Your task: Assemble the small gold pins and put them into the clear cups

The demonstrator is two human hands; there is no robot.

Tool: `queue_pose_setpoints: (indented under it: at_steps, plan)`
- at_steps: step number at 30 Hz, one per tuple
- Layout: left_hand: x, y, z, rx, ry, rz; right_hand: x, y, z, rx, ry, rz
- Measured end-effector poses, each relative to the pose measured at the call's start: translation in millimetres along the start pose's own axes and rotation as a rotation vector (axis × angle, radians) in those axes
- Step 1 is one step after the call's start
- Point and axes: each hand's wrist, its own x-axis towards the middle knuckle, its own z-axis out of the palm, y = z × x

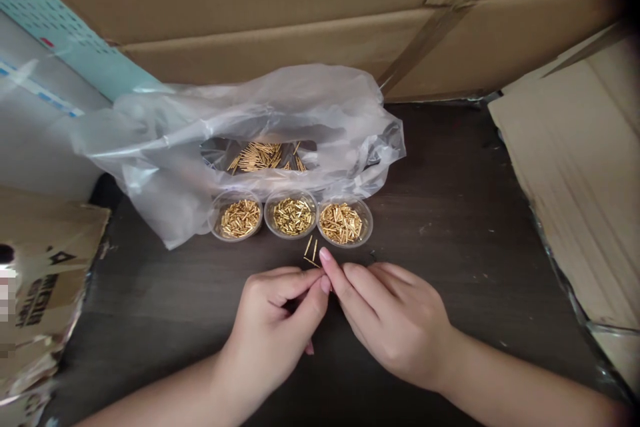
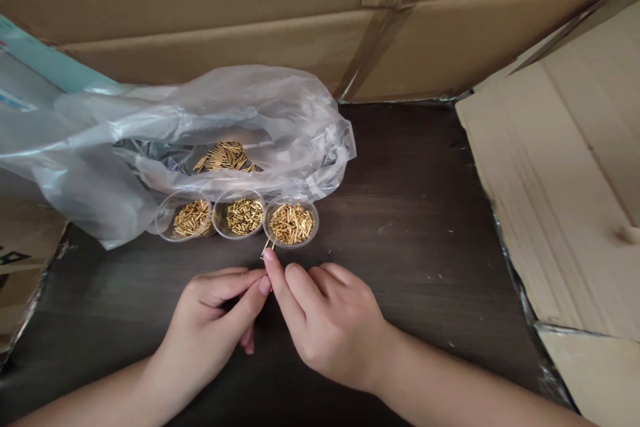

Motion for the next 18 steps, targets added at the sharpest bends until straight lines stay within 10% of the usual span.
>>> queue_pose_setpoints:
  at_steps: [18]
  plan:
    - [6.7,1.6,-1.3,-0.247,-0.038,-0.234,1.6,0.7,-4.4,0.151,0.050,0.019]
